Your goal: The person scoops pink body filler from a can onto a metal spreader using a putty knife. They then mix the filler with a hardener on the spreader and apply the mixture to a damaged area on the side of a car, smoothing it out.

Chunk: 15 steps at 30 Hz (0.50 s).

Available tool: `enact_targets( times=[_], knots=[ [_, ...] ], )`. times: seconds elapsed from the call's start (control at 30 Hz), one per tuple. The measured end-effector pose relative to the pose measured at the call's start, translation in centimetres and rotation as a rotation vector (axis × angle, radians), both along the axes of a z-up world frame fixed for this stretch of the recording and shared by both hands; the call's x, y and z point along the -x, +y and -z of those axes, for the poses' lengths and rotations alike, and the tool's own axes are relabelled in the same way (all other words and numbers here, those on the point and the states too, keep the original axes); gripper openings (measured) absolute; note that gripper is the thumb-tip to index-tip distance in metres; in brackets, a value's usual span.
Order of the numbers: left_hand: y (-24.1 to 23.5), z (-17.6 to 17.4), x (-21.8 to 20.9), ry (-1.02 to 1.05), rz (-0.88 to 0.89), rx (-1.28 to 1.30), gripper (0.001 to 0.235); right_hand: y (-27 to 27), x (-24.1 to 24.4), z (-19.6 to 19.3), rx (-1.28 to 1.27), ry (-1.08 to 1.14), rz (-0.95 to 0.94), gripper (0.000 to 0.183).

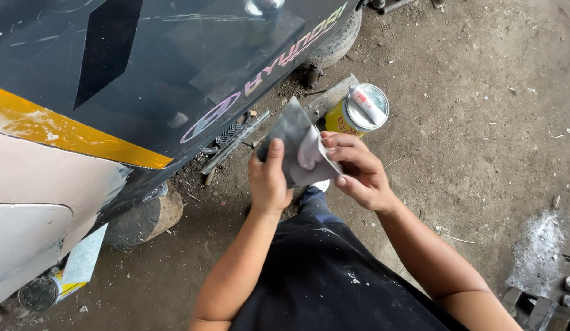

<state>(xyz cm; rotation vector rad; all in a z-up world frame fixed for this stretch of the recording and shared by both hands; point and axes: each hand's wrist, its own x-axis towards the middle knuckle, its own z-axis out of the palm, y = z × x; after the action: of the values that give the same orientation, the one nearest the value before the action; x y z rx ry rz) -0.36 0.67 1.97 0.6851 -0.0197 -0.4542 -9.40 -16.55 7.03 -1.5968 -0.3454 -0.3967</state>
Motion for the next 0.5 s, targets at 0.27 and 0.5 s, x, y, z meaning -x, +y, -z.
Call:
enact_targets(
  times=[0.27,0.5],
  knots=[
    [1.7,-0.1,-2.8,0.080,-0.065,-0.052,0.032,-2.0,0.2,0.8,0.430,0.200,0.109,0.038],
    [0.4,3.2,-2.7,-0.549,-0.269,-0.867,0.033,1.7,-0.7,-2.9,1.004,0.033,0.278,0.039]
  ],
)
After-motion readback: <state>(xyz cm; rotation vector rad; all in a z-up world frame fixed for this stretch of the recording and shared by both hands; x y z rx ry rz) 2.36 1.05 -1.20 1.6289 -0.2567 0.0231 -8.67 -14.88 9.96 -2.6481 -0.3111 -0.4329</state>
